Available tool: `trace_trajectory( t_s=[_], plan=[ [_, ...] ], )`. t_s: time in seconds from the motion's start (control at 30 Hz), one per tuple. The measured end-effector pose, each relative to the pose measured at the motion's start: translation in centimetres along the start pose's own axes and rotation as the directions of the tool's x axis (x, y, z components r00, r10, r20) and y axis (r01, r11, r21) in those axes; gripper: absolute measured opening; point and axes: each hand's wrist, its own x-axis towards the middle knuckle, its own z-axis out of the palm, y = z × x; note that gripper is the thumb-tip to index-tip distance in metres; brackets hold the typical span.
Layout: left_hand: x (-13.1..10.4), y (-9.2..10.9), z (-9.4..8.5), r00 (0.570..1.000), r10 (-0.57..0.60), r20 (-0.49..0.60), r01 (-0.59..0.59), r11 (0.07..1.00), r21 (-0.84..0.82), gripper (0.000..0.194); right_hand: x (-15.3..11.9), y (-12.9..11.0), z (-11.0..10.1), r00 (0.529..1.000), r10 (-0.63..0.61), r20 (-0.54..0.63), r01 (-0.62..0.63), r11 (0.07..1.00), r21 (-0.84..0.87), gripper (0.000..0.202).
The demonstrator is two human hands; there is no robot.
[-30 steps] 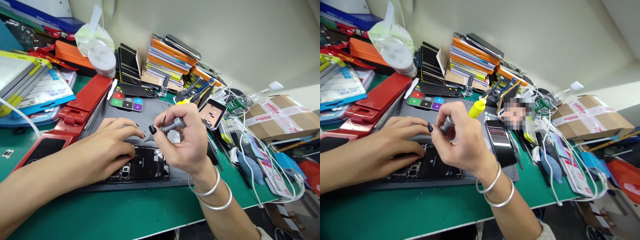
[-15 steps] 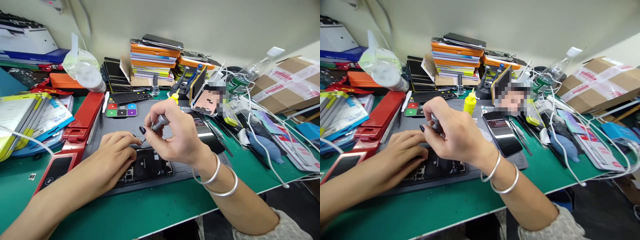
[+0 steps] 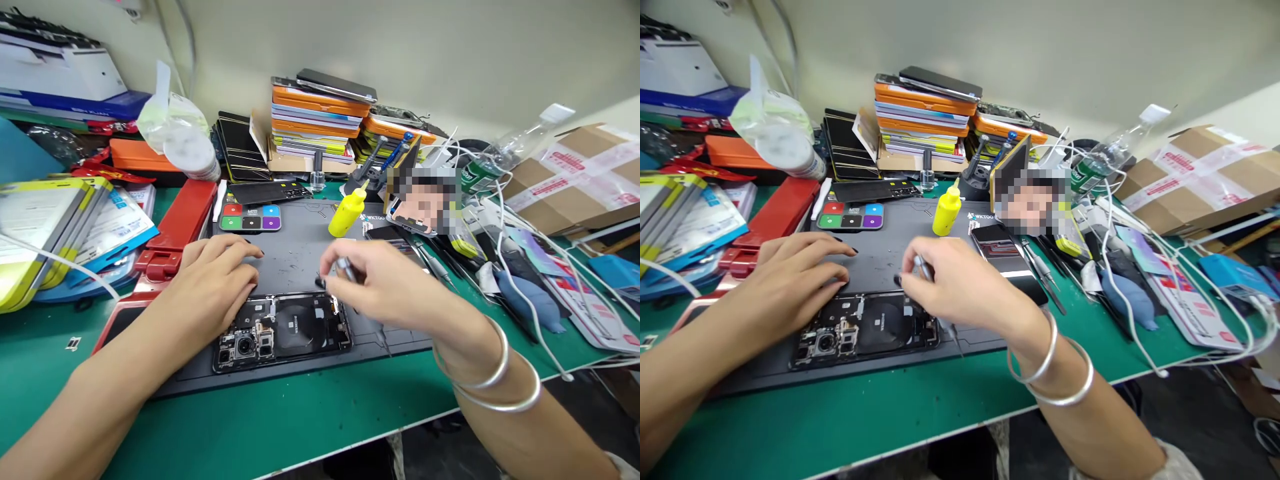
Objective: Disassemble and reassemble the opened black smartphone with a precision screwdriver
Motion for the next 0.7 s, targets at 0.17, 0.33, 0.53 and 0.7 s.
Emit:
trace_trajectory(
  t_s=[0.17,0.33,0.53,0.7],
  plan=[
    [-0.1,-0.3,-0.2,0.997,0.018,-0.078,-0.019,1.0,-0.01,0.033,-1.6,0.3,0.4,0.943,0.212,0.258,-0.173,0.971,-0.165,0.024],
    [-0.3,-0.1,-0.4,0.995,-0.009,-0.096,0.004,0.999,-0.049,0.033,-0.6,-0.1,0.7,0.924,0.215,0.315,-0.146,0.962,-0.229,0.027],
    [-0.2,0.2,-1.1,0.997,0.026,-0.073,-0.03,0.998,-0.048,0.027,2.2,-0.1,0.3,0.881,0.212,0.422,-0.159,0.975,-0.158,0.006],
    [-0.5,0.9,-1.4,0.997,0.039,-0.06,-0.048,0.986,-0.161,0.016,1.2,0.8,-1.8,0.918,0.228,0.323,-0.259,0.964,0.057,0.01]
  ],
)
